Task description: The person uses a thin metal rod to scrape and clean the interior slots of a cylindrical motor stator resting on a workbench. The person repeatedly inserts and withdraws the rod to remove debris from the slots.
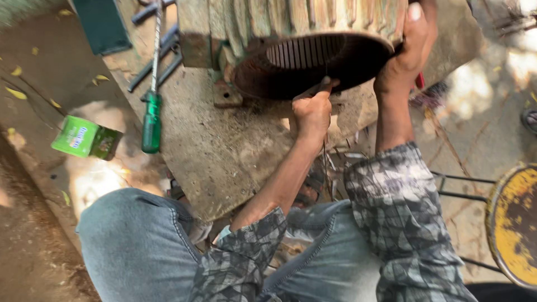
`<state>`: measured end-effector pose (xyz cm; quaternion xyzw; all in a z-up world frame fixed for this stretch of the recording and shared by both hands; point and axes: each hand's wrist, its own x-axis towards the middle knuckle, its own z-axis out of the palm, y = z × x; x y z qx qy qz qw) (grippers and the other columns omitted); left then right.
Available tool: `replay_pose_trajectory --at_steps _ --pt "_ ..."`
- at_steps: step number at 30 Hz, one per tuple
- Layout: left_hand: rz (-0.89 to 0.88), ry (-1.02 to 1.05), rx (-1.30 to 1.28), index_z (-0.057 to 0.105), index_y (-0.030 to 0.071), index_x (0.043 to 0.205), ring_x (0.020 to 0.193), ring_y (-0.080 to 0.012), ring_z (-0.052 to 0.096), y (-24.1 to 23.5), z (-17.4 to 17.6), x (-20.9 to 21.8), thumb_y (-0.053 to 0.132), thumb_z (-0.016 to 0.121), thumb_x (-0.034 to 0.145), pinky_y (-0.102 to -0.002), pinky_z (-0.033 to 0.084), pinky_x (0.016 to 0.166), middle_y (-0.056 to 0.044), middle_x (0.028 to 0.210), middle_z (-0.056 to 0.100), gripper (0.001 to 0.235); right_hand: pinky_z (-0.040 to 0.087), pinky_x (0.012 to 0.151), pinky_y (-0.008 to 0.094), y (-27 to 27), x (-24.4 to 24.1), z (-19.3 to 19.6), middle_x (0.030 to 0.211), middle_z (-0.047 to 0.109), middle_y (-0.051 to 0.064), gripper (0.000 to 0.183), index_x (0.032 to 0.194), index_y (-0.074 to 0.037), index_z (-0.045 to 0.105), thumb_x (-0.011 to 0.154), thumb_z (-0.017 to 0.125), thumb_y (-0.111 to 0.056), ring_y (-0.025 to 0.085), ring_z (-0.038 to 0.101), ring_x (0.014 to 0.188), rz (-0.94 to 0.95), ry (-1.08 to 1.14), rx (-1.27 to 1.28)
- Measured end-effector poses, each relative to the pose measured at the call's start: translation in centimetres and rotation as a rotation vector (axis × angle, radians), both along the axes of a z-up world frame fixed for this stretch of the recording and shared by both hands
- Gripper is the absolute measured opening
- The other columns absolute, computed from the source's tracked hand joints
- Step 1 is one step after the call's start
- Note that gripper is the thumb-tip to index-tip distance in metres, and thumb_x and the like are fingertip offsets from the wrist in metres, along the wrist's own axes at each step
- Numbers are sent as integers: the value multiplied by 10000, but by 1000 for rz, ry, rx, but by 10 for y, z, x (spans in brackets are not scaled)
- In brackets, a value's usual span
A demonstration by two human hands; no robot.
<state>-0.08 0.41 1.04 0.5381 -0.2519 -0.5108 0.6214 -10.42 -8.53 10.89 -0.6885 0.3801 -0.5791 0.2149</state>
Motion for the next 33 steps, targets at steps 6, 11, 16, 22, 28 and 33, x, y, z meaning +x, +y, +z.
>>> replay_pose_trajectory --at_steps 6,11,16,22,28,33 --pt "-147 46 173 770 82 884 404 -78 395 65 18 15 543 572 1003 -307 343 386 75 514 479 516 412 1131 321 -15 5 5 1355 641 107 486 1400 19 591 1124 455 -358 206 592 1233 113 -70 -30" --pt "-156 361 -126 749 63 994 403 -55 316 56 -1 4 388 574 1052 -269 244 371 79 529 409 374 376 1150 342 -5 1 2 1368 594 148 474 1371 50 592 1137 453 -339 243 555 1271 -98 31 -63" --pt "-237 419 77 674 53 1045 338 -76 292 15 32 8 354 447 1073 -277 251 315 54 493 389 378 395 1148 315 -5 9 9 1375 635 125 487 1393 26 597 1135 452 -361 214 584 1250 50 -33 -42" --pt "-139 527 134 628 74 985 335 -84 301 31 64 9 362 437 1066 -282 292 312 44 491 353 355 384 1125 344 -2 15 19 1323 623 165 509 1331 57 594 1096 458 -373 240 569 1238 -110 49 -82" --pt "-193 486 59 625 12 957 353 -87 341 29 28 -20 372 485 1049 -285 306 308 31 523 412 397 424 1085 322 6 13 18 1286 661 145 528 1352 47 599 1100 488 -402 213 593 1160 24 -45 32" --pt "-220 648 -82 611 18 957 357 -62 308 23 28 -16 383 502 1072 -256 286 304 55 521 369 397 429 1062 318 3 17 26 1197 653 134 531 1325 42 608 1084 483 -415 201 584 1133 25 -24 6"
